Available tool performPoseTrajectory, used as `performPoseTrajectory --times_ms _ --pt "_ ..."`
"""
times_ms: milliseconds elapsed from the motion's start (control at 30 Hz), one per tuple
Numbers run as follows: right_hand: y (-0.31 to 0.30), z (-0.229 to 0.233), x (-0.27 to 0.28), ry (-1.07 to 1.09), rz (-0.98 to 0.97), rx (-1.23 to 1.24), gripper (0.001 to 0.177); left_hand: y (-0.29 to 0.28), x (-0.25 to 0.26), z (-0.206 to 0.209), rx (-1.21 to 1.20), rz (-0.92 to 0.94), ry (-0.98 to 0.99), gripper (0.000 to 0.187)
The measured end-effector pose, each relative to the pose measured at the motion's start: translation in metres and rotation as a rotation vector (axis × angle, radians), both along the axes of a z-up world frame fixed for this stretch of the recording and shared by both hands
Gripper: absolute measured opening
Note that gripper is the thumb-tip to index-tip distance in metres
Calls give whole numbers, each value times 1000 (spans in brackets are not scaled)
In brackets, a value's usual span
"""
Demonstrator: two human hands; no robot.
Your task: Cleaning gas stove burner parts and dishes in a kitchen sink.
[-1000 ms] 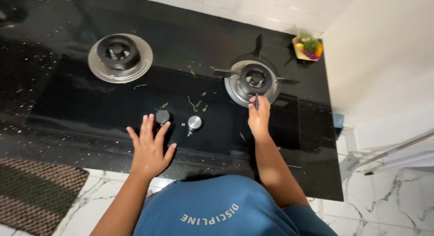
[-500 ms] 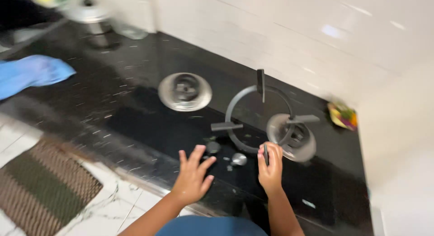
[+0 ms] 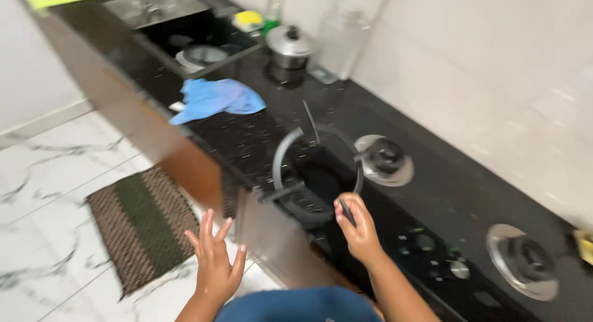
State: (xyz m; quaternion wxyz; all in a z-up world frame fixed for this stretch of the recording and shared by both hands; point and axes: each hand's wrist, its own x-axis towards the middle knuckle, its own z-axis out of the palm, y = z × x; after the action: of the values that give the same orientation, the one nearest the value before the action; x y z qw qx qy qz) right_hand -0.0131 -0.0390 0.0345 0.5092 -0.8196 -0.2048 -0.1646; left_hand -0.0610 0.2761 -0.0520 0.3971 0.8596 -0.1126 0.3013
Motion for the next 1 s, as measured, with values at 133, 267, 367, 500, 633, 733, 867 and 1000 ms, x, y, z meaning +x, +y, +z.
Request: performPoseTrajectory --times_ms 133,267,367,500,633,733,867,1000 --pt "71 16 31 15 178 3 7 53 -16 -6 -13 170 43 59" --pt "133 28 65 64 381 41 7 97 -29 -3 -5 342 49 60" --pt "178 25 97 191 530 110 8 132 -40 -11 -59 469 70 63" --pt "240 3 160 168 656 62 10 183 -41 -30 -58 661 82 65" --pt "313 -25 222 226 760 73 12 253 -23 -63 -94 830 103 67" --pt "364 -40 270 206 777 32 13 323 27 -129 -113 896 44 61" --pt "402 -48 333 356 778 66 17 397 120 -155 2 789 31 53" --pt "417 -51 387 329 774 44 12 412 193 -44 -61 478 123 49"
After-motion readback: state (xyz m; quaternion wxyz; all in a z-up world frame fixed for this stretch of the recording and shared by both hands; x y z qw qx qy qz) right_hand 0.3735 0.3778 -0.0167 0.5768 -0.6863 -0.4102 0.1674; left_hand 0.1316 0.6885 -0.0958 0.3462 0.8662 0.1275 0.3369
